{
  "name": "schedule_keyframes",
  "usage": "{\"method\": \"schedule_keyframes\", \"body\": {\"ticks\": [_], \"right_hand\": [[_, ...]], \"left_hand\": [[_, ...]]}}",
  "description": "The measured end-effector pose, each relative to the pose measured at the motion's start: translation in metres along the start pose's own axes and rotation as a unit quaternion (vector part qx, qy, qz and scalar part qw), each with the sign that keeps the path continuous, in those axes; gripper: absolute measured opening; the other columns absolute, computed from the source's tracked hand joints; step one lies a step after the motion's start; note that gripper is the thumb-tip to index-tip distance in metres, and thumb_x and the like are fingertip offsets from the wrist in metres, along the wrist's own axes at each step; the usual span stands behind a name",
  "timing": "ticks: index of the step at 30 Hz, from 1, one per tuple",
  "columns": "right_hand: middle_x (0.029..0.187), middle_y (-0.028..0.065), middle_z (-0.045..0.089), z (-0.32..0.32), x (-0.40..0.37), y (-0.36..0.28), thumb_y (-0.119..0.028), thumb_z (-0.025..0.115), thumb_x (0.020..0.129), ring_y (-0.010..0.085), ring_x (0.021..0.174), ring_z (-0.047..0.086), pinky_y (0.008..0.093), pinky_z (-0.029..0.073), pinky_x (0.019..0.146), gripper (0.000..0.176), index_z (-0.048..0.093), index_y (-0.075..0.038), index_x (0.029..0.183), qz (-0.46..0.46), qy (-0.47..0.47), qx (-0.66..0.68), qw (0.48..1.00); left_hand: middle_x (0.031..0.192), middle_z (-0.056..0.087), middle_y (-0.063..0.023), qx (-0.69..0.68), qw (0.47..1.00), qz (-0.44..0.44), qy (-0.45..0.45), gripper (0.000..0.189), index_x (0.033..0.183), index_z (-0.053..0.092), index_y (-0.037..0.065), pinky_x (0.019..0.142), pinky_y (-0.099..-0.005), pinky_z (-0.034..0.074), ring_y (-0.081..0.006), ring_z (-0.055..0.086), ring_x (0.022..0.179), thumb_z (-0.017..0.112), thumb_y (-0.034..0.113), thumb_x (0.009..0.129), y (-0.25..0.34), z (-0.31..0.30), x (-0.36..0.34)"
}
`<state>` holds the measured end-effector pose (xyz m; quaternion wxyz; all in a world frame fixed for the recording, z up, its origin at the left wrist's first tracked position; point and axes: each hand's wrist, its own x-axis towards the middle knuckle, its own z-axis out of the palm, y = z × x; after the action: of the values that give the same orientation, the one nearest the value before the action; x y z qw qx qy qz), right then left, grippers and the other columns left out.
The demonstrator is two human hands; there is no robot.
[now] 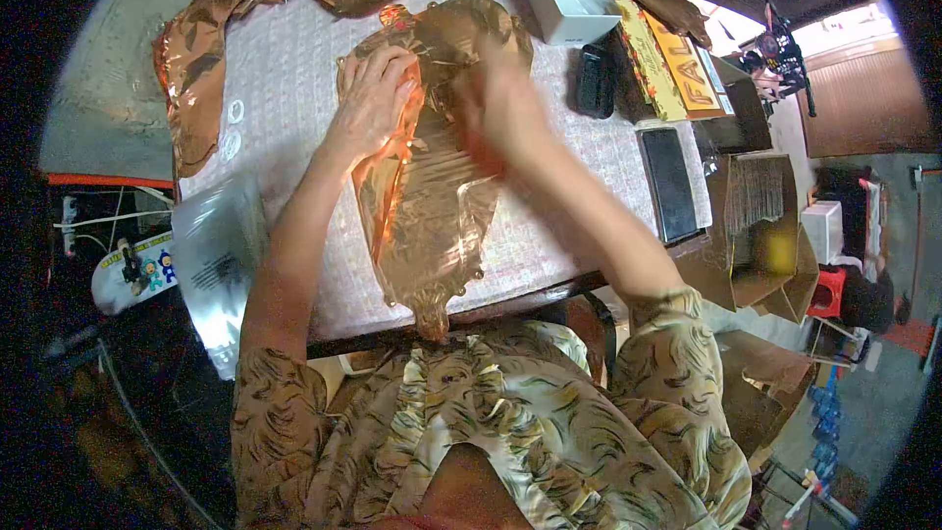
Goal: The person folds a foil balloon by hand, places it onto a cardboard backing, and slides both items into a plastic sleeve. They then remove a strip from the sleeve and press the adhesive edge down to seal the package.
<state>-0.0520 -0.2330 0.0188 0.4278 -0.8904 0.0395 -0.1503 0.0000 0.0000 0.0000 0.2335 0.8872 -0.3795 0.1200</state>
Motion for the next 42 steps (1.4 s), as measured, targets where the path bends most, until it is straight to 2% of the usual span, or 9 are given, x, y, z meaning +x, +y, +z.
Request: {"method": "schedule_keyframes", "body": {"ticks": [1, 5, 6, 13, 17, 23, 28, 34, 42], "right_hand": [[0.126, 0.0387, 0.058, -0.028, 0.006, -0.008, -0.025, 0.072, 0.092, 0.0485, 0.107, 0.063, 0.0556, 0.056, 0.087, 0.059, 0.046, 0.003, 0.137, -0.105, 0.001, -0.240, 0.965], [0.113, 0.0360, 0.061, -0.014, 0.054, 0.001, -0.019, 0.067, 0.085, 0.0464, 0.100, 0.067, 0.0509, 0.058, 0.086, 0.039, 0.057, 0.012, 0.108, 0.010, -0.032, -0.345, 0.938], [0.105, 0.0323, 0.064, -0.016, 0.048, 0.003, -0.021, 0.065, 0.087, 0.0443, 0.096, 0.069, 0.0483, 0.059, 0.083, 0.036, 0.059, 0.012, 0.099, -0.045, -0.009, -0.379, 0.924], [0.106, 0.0380, 0.065, -0.001, 0.050, 0.013, -0.041, 0.066, 0.093, 0.0510, 0.098, 0.068, 0.0549, 0.057, 0.085, 0.050, 0.057, 0.007, 0.099, 0.002, 0.088, -0.371, 0.924], [0.106, 0.0372, 0.067, -0.019, 0.024, 0.006, -0.045, 0.067, 0.092, 0.0495, 0.100, 0.069, 0.0538, 0.056, 0.087, 0.052, 0.060, 0.006, 0.101, 0.046, 0.018, -0.375, 0.926], [0.106, 0.0300, 0.072, -0.025, 0.005, 0.001, -0.055, 0.072, 0.086, 0.0457, 0.105, 0.070, 0.0517, 0.055, 0.091, 0.063, 0.067, 0.004, 0.107, 0.184, 0.032, -0.312, 0.932], [0.097, 0.0292, 0.073, -0.026, 0.007, -0.001, -0.051, 0.075, 0.086, 0.0456, 0.098, 0.071, 0.0487, 0.055, 0.085, 0.055, 0.072, 0.003, 0.099, 0.144, 0.028, -0.272, 0.951], [0.075, 0.0025, 0.065, -0.031, 0.011, -0.006, -0.023, 0.074, 0.096, 0.0095, 0.068, 0.054, 0.0306, 0.046, 0.060, 0.028, 0.069, 0.003, 0.088, 0.058, 0.049, -0.060, 0.995], [0.084, 0.0057, 0.070, -0.025, 0.007, -0.027, -0.022, 0.072, 0.096, 0.0128, 0.071, 0.064, 0.0311, 0.051, 0.062, 0.024, 0.070, 0.002, 0.100, 0.095, 0.001, 0.147, 0.985]], "left_hand": [[0.139, 0.052, -0.0094, -0.001, 1.000, 0.000, 0.005, 0.038, 0.139, 0.054, 0.010, 0.118, -0.0560, 0.025, -0.0289, 0.048, 0.134, 0.057, 0.023, 0.103, 0.005, 0.002, 0.001], [0.137, 0.052, -0.0088, 0.010, 1.000, -0.003, 0.008, 0.039, 0.137, 0.056, 0.008, 0.118, -0.0615, 0.026, -0.0295, 0.047, 0.136, 0.060, 0.023, 0.101, -0.008, -0.002, 0.000], [0.137, 0.052, -0.0088, 0.005, 1.000, -0.008, 0.010, 0.039, 0.137, 0.056, 0.008, 0.118, -0.0615, 0.026, -0.0295, 0.047, 0.136, 0.060, 0.023, 0.101, -0.007, -0.001, 0.000], [0.138, 0.052, -0.0085, 0.005, 1.000, -0.004, 0.018, 0.038, 0.137, 0.055, 0.009, 0.119, -0.0632, 0.025, -0.0299, 0.048, 0.135, 0.057, 0.025, 0.103, -0.006, 0.000, 0.001], [0.139, 0.052, -0.0087, 0.009, 1.000, -0.006, 0.019, 0.038, 0.138, 0.055, 0.009, 0.120, -0.0625, 0.024, -0.0293, 0.048, 0.136, 0.054, 0.028, 0.104, -0.007, 0.001, -0.001], [0.139, 0.052, -0.0086, 0.001, 1.000, -0.008, 0.008, 0.040, 0.137, 0.055, 0.009, 0.118, -0.0637, 0.026, -0.0297, 0.048, 0.137, 0.056, 0.030, 0.103, -0.009, 0.004, 0.000], [0.139, 0.052, -0.0093, 0.019, 1.000, -0.001, 0.023, 0.043, 0.138, 0.054, 0.010, 0.117, -0.0632, 0.026, -0.0300, 0.048, 0.135, 0.058, 0.030, 0.101, -0.007, 0.004, -0.001], [0.139, 0.053, -0.0084, 0.013, 1.000, -0.005, 0.016, 0.045, 0.140, 0.056, 0.013, 0.117, -0.0629, 0.025, -0.0293, 0.049, 0.134, 0.059, 0.033, 0.100, -0.007, 0.002, -0.001], [0.140, 0.051, -0.0084, 0.033, 0.999, -0.004, 0.006, 0.054, 0.142, 0.057, 0.018, 0.119, -0.0639, 0.022, -0.0300, 0.048, 0.135, 0.061, 0.047, 0.098, -0.004, -0.001, -0.004]]}}
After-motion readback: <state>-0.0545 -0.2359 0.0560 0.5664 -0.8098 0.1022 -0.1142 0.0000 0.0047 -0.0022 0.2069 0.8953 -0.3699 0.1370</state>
